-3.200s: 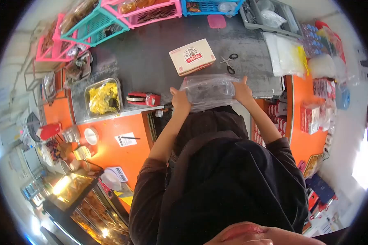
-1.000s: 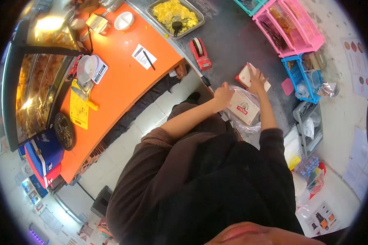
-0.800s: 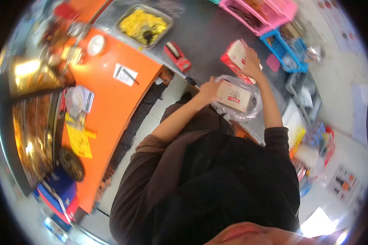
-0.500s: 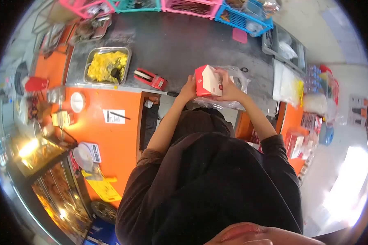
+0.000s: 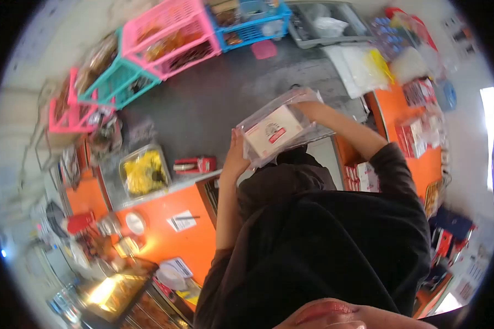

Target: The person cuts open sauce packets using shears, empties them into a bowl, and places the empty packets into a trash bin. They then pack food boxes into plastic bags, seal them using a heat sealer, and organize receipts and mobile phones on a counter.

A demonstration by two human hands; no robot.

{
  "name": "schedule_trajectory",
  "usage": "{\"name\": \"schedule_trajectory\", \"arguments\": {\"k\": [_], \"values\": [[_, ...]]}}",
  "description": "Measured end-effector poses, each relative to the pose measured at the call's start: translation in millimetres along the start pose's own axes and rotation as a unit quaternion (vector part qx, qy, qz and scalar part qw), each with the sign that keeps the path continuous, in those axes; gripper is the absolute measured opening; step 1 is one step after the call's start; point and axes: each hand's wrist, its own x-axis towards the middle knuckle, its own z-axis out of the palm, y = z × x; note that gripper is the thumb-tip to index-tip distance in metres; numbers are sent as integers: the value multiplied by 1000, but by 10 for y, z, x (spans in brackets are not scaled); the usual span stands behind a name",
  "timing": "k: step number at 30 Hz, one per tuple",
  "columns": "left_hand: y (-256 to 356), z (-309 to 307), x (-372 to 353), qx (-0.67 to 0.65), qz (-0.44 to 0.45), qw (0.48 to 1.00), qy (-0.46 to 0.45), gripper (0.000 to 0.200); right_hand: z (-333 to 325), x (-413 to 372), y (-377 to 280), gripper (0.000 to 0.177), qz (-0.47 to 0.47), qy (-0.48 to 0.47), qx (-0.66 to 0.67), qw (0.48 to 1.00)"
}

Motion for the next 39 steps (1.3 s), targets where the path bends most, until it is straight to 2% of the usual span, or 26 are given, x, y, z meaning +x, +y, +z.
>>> {"name": "schedule_trajectory", "arguments": {"k": [1,2,5,6,7,9,10,12,13,14,15,17,18,20,21,22,23,24,25,27,28,29,31,33,35,39], "values": [[342,-123,-25,-105,-9,994,-31,85,-221,-152,136,68,118,-49,160,979],[608,-208,-44,-164,-20,984,-60,87,-494,-410,-33,44,-47,10,-210,977],[1289,-275,-37,-263,-29,959,-104,92,-873,-828,-195,35,64,-56,-168,982],[1428,-258,40,-308,-26,944,-112,92,-1092,-1013,-212,35,66,-49,-164,983],[1484,-199,151,-302,-26,946,-114,92,-1322,-1220,-220,34,65,-35,-144,987],[1547,-30,399,-199,140,964,-110,92,-1558,-1379,-28,34,63,-18,-123,990],[1572,64,536,-195,144,964,-112,92,-1648,-1425,95,34,77,-22,-135,988],[1715,233,814,-23,157,982,-105,90,-1797,-1463,367,34,93,-20,-141,985],[1805,317,936,-17,162,981,-105,90,-1834,-1388,511,33,151,-100,-113,977],[1917,417,1014,-88,73,985,-130,89,-1852,-1324,665,32,206,-180,-82,958],[2024,520,1085,-157,-19,976,-152,88,-1851,-1302,824,32,205,-175,-79,960],[2150,737,1201,-203,-47,966,-151,88,-1778,-1304,1081,31,93,-196,-184,959],[2194,830,1278,-254,-74,953,-147,88,-1738,-1326,1182,31,91,-191,-183,960],[2277,981,1428,-234,-81,959,-139,89,-1705,-1347,1367,30,30,-77,-125,989],[2288,1020,1496,-217,-88,963,-133,89,-1852,-1270,1456,30,25,-76,-124,989],[2233,1055,1562,-215,-89,964,-129,89,-2046,-1163,1535,31,-137,-116,-2,984],[2141,1105,1598,-157,-35,978,-130,90,-2262,-1056,1593,33,-294,-155,120,936],[2112,1153,1611,-99,18,986,-130,91,-2543,-937,1617,35,-266,-100,184,941],[2166,1184,1619,-100,15,987,-123,91,-2820,-782,1684,37,-236,-45,246,939],[2285,1201,1643,-96,-29,987,-128,94,-2908,-54,2207,29,-102,211,231,944],[2312,1208,1654,-92,-29,988,-121,94,-2773,360,2546,24,-78,383,-20,920],[2331,1233,1671,-85,-48,988,-116,96,-2631,723,2909,18,-45,523,-268,808],[2388,1269,1716,-76,-74,989,-104,98,-2470,1202,3505,20,-67,495,-296,814],[2465,1289,1747,-109,-139,982,-68,101,-2459,1389,3731,21,-94,461,-320,822],[2486,1306,1810,-126,-149,980,-50,101,-2514,1446,3822,17,-77,349,-292,887],[2525,1341,1907,-161,-190,967,-44,103,-2788,1081,3785,9,-73,399,-211,889]]}}
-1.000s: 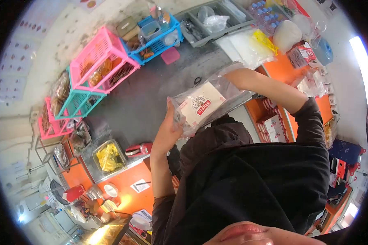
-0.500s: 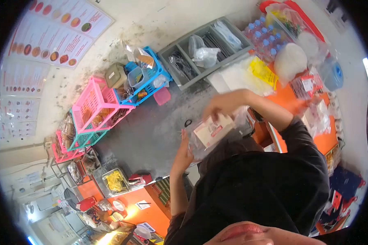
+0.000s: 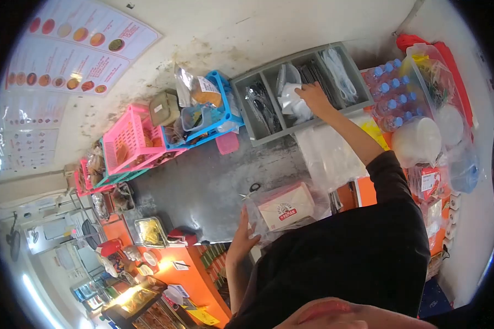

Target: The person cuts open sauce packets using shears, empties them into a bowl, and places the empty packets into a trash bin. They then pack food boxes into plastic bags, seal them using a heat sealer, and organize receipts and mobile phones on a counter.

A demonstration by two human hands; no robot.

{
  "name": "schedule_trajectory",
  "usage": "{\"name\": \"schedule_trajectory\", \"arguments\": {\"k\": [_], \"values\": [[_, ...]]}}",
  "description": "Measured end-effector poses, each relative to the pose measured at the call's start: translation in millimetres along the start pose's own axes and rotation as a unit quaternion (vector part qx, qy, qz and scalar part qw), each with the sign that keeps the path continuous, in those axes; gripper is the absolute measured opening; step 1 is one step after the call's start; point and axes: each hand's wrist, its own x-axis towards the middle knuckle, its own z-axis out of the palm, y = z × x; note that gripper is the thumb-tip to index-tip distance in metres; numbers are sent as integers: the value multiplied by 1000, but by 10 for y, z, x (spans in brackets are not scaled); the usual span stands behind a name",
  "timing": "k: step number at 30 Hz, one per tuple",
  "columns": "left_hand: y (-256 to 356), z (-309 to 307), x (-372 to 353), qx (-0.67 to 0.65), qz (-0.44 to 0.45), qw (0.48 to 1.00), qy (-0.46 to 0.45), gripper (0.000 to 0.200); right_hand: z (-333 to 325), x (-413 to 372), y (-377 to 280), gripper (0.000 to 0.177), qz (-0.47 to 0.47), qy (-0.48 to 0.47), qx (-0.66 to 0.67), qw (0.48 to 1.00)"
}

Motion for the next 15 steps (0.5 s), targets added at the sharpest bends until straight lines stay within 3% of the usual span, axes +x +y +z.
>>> {"name": "schedule_trajectory", "arguments": {"k": [4,6,9,13,15], "values": [[48,-9,54,-26,-22,999,1,104,-246,-35,123,8,72,-54,88,992],[-6,-30,63,-15,-5,1000,5,102,-328,-51,142,8,101,27,198,975],[-22,-25,48,43,37,998,14,101,-415,-11,171,10,167,59,290,941],[23,31,-34,-7,5,1000,21,100,-356,151,254,11,160,104,321,928],[-61,46,-58,-34,51,998,26,99,-452,269,273,16,244,47,459,853]]}}
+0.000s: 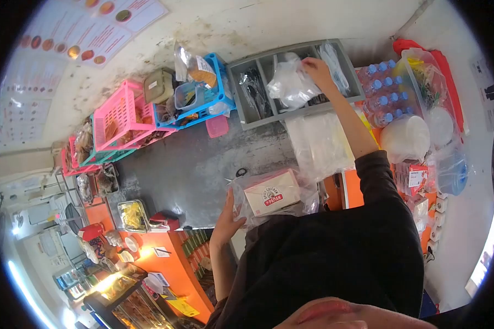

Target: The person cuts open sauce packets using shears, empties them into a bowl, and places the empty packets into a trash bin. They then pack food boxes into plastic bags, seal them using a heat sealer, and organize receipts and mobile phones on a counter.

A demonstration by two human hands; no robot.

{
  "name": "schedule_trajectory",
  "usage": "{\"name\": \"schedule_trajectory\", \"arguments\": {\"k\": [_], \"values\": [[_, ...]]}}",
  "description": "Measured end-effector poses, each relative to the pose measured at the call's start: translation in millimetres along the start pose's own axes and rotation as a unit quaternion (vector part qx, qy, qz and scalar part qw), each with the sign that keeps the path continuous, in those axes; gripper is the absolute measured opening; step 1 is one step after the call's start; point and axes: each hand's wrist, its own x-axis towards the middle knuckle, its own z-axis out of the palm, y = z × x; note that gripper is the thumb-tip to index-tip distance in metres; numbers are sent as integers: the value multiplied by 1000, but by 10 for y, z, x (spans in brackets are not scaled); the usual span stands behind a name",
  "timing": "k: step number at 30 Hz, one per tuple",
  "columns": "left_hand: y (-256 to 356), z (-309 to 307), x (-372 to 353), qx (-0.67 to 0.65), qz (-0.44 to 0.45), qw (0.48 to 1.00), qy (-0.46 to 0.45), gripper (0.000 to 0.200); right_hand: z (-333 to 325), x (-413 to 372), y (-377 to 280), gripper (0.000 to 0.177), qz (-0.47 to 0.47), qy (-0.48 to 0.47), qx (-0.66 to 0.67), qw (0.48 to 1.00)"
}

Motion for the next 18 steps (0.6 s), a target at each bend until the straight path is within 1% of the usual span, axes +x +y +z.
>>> {"name": "schedule_trajectory", "arguments": {"k": [1,2,3,4,6,7,8,9,10,11,12,13,14,15,17,18], "values": [[-22,1,-22,-3,4,1000,3,99,-8,-6,-53,16,-6,-2,-2,1000],[-36,1,-45,-10,-6,1000,5,99,-42,-43,-241,17,88,-25,205,975],[-50,1,-64,-19,-17,1000,8,98,-76,-67,-428,18,179,-48,399,898],[-43,2,-76,-24,-14,1000,12,98,-107,-75,-578,18,176,-54,396,899],[-28,6,-116,32,1,999,13,97,-139,-145,-768,12,212,-66,384,896],[-59,4,-121,27,3,1000,15,97,-118,-117,-684,12,211,-70,380,898],[-96,0,-117,25,28,999,11,97,-102,-34,-487,11,170,-20,298,939],[-135,-2,-125,25,54,998,4,96,-114,-31,-452,10,127,31,212,968],[-168,4,-134,22,57,998,4,96,-170,-57,-408,10,125,31,209,969],[-194,11,-140,11,62,998,2,96,-220,-102,-443,14,0,140,-6,990],[-216,17,-156,1,66,998,1,96,-238,-145,-482,19,-125,237,-219,938],[-230,23,-175,0,68,998,2,96,-220,-172,-501,19,-127,238,-219,938],[-236,27,-187,-15,42,999,2,95,-180,-189,-487,23,-261,202,-272,904],[-239,24,-200,-29,16,999,1,95,-130,-199,-407,27,-389,163,-318,849],[-341,10,-189,-12,40,999,0,95,224,-318,-65,31,-290,68,-396,869],[-374,5,-186,4,62,998,0,95,338,-469,-11,31,-316,81,-444,834]]}}
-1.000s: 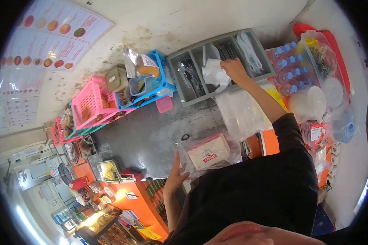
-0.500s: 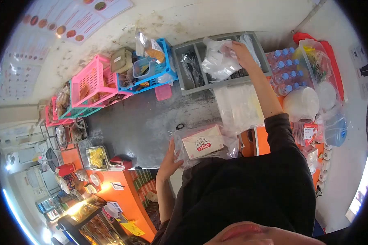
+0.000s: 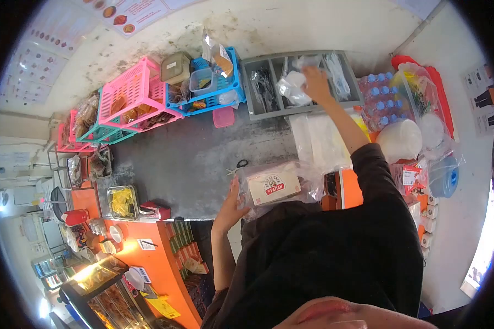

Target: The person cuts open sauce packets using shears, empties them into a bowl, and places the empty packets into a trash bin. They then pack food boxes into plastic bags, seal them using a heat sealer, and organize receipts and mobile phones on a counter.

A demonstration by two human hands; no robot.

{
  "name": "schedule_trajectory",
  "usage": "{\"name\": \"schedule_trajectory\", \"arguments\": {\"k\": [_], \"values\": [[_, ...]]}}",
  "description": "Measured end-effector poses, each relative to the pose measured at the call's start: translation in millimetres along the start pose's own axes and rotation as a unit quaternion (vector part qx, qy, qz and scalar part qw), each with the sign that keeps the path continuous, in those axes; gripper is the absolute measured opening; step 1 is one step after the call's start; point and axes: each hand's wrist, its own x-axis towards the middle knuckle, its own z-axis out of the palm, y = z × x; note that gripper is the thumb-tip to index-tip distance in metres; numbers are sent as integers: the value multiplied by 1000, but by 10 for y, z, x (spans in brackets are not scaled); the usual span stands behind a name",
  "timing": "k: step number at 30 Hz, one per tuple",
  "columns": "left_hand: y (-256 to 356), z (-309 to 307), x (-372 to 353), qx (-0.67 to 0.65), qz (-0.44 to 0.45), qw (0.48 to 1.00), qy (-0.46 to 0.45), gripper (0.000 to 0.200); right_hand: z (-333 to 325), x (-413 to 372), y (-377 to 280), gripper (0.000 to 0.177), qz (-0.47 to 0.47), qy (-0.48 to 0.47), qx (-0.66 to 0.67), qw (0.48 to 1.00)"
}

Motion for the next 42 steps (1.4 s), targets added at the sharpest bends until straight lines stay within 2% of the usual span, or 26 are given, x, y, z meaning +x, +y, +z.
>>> {"name": "schedule_trajectory", "arguments": {"k": [1,2,4,5,7,11,13,16,20,22,23,25,26,28,29,30,31,32,34,35,37,38,39,40,41,42], "values": [[8,-3,-3,1,6,1000,5,95,15,-106,-128,32,-32,12,-57,998],[19,1,-8,-5,8,1000,4,95,77,-130,-159,32,-37,19,-56,998],[52,14,-27,-11,13,1000,9,94,217,-164,-105,27,-67,-111,-116,985],[80,22,-38,-31,-5,999,11,94,334,-168,-25,27,-71,-106,-116,985],[88,19,-41,-50,-21,998,15,93,433,-109,65,18,-41,-158,-104,981],[36,8,-4,-18,-1,1000,11,93,315,12,124,10,-7,-143,-61,988],[1,6,8,-21,-2,1000,11,93,253,67,175,8,-52,-83,-31,995],[-20,5,39,-40,1,999,9,92,143,108,227,7,-98,-71,-37,992],[-9,-26,45,11,11,1000,2,93,38,160,278,8,-108,-62,-8,992],[-34,-29,44,30,17,999,2,95,-13,209,247,9,-31,-34,31,998],[-44,-24,40,14,11,1000,2,95,-65,248,210,9,-33,-35,32,998],[-55,-16,34,-6,4,1000,2,96,-169,323,136,7,76,-13,102,992],[-56,-18,32,14,9,1000,2,96,-240,364,89,7,73,-16,102,992],[-30,-19,27,29,9,1000,6,97,-456,507,-84,5,212,47,314,924],[13,-19,16,69,16,997,11,97,-766,596,-367,5,209,38,319,924],[30,-20,11,106,20,994,17,97,-1214,671,-762,5,156,55,347,923],[20,-32,21,97,6,995,22,97,-1466,684,-1008,7,104,69,376,918],[-5,-46,9,120,16,992,27,98,-1481,630,-1090,7,111,51,384,915],[-48,-43,-16,143,21,989,21,100,-1391,596,-1102,16,-42,33,250,967],[-26,-31,-26,146,31,988,25,99,-1147,539,-922,16,-35,27,248,968],[52,-26,-13,152,56,986,36,99,-549,543,-449,37,58,45,48,996],[85,-19,-44,168,40,985,28,99,-561,583,-486,37,51,53,47,996],[102,-16,-70,183,21,983,22,98,-589,596,-568,44,40,59,-19,997],[72,-13,-77,181,23,983,32,98,-594,621,-661,52,31,63,-83,994],[2,3,-92,182,38,982,34,98,-545,618,-703,52,26,65,-78,994],[-31,14,-110,184,52,981,35,97,-461,570,-687,56,-25,-44,-127,991]]}}
